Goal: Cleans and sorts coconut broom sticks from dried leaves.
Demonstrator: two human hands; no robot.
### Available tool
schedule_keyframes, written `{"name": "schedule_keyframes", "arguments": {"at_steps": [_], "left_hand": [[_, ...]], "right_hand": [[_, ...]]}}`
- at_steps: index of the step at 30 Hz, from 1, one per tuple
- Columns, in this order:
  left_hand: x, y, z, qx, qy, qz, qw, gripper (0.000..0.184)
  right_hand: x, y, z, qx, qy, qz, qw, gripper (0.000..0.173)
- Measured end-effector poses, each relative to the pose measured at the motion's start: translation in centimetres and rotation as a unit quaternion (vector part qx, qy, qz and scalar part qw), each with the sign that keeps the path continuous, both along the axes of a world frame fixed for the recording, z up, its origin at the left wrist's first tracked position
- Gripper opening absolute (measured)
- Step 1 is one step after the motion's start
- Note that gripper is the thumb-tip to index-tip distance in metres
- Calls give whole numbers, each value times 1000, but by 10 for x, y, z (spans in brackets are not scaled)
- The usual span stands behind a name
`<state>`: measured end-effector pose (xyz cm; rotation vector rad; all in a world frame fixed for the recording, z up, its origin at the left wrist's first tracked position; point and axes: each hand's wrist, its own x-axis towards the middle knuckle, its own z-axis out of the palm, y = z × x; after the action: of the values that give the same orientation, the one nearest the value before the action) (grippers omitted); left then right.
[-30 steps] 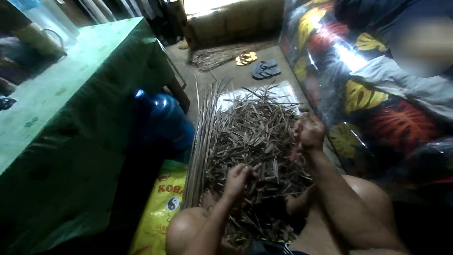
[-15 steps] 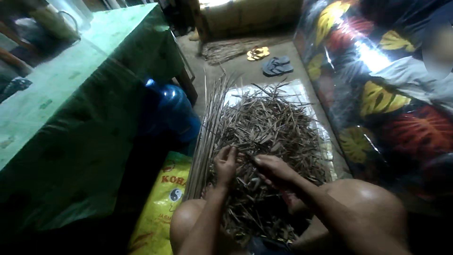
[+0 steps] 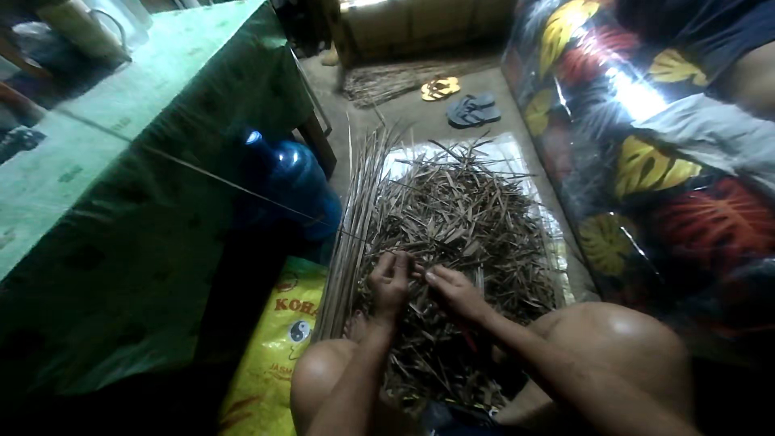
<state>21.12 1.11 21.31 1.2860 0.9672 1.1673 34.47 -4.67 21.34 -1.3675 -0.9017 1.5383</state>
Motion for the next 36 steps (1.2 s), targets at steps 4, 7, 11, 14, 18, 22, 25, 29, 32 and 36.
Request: {"name": "schedule_keyframes", "arguments": {"at_steps": [4, 7, 11, 14, 18, 22, 25, 29, 32, 36], "left_hand": [[0, -1, -4, 33, -4, -9, 999, 24], [-3, -3, -5, 33, -11, -7, 999, 25], [-11, 2, 4, 45, -28, 33, 998, 25], [-18, 9, 14, 38, -59, 87, 994, 30], [-28, 20, 24, 20, -46, 113, 992, 32], [-27, 18, 13, 42, -47, 58, 996, 28], [-23, 16, 8, 62, -40, 38, 997, 26], [-19, 13, 2, 105, -21, 7, 994, 21], [-16, 12, -5, 153, -2, -21, 988, 20], [-13, 9, -9, 173, 20, -27, 984, 22]], "right_hand": [[5, 2, -3, -4, -43, 16, 999, 27], [11, 6, -16, -28, -91, 16, 995, 29], [19, 14, -41, -122, -123, -21, 985, 28], [31, 18, -61, -202, -141, -61, 967, 33], [37, 19, -48, -196, -118, -95, 969, 35], [31, 17, -13, -87, -55, -68, 992, 29], [19, 14, 1, -25, -36, -12, 999, 25], [5, 13, 8, -5, -19, 15, 1000, 36], [3, 14, 9, 1, 12, 28, 1000, 49], [-3, 10, 14, 17, 17, 37, 999, 47]]}}
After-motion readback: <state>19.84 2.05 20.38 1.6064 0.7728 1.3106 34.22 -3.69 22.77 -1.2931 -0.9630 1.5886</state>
